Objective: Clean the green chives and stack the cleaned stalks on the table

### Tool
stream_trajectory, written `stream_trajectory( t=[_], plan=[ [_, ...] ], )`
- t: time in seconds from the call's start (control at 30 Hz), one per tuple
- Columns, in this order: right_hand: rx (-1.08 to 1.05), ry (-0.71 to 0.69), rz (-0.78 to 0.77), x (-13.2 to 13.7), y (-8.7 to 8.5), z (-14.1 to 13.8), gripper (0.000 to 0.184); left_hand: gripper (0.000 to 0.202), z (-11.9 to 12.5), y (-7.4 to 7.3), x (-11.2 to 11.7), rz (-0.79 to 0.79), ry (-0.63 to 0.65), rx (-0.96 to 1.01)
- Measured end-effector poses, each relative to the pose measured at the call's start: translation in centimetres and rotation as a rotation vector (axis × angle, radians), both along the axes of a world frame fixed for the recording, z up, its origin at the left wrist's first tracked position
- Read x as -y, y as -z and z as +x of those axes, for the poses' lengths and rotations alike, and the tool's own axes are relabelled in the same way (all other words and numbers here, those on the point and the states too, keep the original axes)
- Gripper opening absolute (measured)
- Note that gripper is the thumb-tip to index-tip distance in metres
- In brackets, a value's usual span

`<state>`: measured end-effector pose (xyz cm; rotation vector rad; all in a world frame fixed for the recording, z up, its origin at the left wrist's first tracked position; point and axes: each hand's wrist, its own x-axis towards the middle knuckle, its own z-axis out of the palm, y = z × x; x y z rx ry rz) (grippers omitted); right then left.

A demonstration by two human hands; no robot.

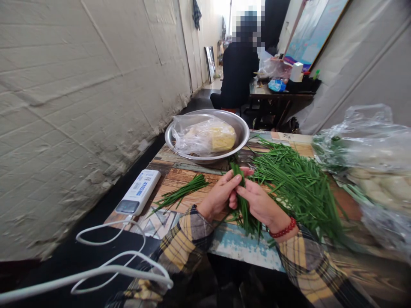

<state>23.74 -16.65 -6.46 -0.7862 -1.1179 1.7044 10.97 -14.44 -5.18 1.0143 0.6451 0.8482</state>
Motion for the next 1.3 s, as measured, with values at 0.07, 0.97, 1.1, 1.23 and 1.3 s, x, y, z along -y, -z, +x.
stream_trajectory(
  t=[0.07, 0.97, 1.1, 1.23, 1.3],
  plan=[
    [-0.129, 0.131, -0.016, -0.2, -0.8, 0.6, 0.016, 0.043, 0.2, 0.2, -0.1, -0.059, -0.003, 0.113],
    [0.074, 0.084, -0.159, 1.0, -1.1, 0.8, 0.025, 0.059, 0.3, 0.7, 0.6, 0.036, 0.112, 0.038],
    [0.119, 0.06, -0.135, 1.3, -0.3, 0.0, 0.029, 0.054, 0.1, 0.3, 1.1, 0.009, 0.183, 0.021],
    [0.198, -0.075, -0.097, 1.4, -0.3, 0.4, 0.032, 0.039, 0.0, -1.4, 1.4, 0.042, 0.064, 0.038],
    [0.265, -0.194, -0.028, 1.2, -0.5, 1.2, 0.031, 0.029, -0.7, -2.8, 1.5, 0.095, -0.128, 0.102]
  ],
)
